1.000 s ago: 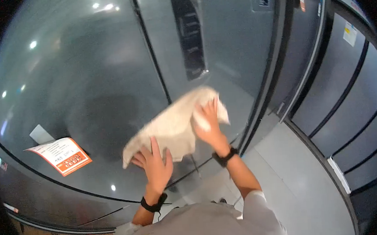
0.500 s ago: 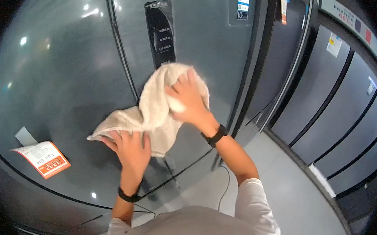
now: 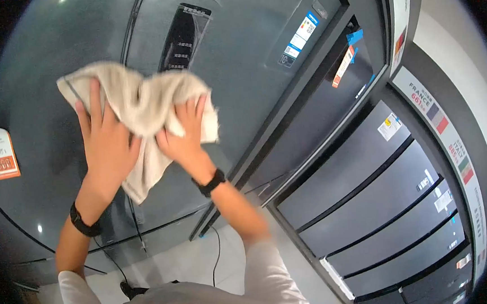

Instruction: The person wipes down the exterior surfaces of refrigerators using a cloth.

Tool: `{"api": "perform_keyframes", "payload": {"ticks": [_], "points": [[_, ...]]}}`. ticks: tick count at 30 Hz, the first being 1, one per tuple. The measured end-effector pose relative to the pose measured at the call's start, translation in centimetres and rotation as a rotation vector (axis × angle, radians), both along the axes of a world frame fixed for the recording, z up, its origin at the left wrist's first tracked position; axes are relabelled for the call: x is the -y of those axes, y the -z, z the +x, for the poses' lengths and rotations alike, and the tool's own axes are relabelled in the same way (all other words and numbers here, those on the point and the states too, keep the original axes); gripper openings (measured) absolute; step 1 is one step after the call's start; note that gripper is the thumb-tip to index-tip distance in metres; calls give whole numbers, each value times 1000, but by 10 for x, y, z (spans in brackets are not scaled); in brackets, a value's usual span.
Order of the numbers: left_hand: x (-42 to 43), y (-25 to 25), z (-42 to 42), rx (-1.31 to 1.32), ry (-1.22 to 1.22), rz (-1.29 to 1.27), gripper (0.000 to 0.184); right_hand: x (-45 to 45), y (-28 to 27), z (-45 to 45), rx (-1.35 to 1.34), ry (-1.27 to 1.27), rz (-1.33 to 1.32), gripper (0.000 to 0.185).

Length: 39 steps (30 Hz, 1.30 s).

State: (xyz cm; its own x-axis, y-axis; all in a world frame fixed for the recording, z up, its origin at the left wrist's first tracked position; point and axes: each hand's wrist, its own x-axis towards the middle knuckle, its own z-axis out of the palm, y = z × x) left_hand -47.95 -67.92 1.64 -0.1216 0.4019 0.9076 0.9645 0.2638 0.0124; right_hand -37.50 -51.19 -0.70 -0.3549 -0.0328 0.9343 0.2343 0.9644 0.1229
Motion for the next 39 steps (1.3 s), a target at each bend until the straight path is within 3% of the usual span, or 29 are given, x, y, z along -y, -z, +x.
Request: {"api": "perform_keyframes", "payload": {"ticks": [1,4,7,9,11,14,18,20,21,22,24,26,28,29,32,33,35,36,37,39], "points": [[4,13,-1,4,7,-42,55,-5,17,6,16,-13,35,62],[19,-7,-11,-125,51,-71,56,-14,-7,25,117,1,55,61],[3,-74,-15,-256,87,108,44,-28,-95,13,-23,-2,238,57],[-5,-125,-9,-313,-109,79,41,-20,-159,6,-69,-26,341,39],[-1,-156,-2,-383,-102,72,47,-20,-183,2,-16,147,267,36],[-18,-148,-11,-410,-96,161,48,-15,-158,-12,-143,84,329,37],[-2,-79,-22,-356,18,98,43,-1,-71,7,-18,-4,217,58],[10,-67,-30,-400,96,146,41,-12,-61,26,124,85,169,61],[20,-73,-40,-419,77,-2,49,-16,-67,33,199,122,149,62],[23,-84,-44,-449,65,33,47,-24,-85,34,263,212,98,64],[20,-114,-52,-508,35,104,45,-35,-137,20,17,39,261,60],[16,-152,-61,-556,-4,163,46,-24,-195,4,-47,-18,270,47],[21,-186,-62,-679,-104,231,53,1,-223,-12,-47,-33,146,36],[24,-189,-61,-600,-119,257,56,16,-232,-20,-58,-68,94,32],[40,-170,-62,-523,-166,228,57,13,-187,-49,-40,159,544,38],[49,-164,-67,-433,-161,57,59,24,-164,-54,-1,99,480,43],[71,-151,-81,-515,-360,30,61,56,-135,-48,87,47,378,65],[84,-150,-87,-564,-462,12,62,60,-139,-50,79,81,386,66],[105,-159,-86,-478,-327,-23,64,59,-149,-48,70,115,394,68],[126,-184,-99,-538,-433,36,64,58,-180,-49,20,76,351,70]]}}
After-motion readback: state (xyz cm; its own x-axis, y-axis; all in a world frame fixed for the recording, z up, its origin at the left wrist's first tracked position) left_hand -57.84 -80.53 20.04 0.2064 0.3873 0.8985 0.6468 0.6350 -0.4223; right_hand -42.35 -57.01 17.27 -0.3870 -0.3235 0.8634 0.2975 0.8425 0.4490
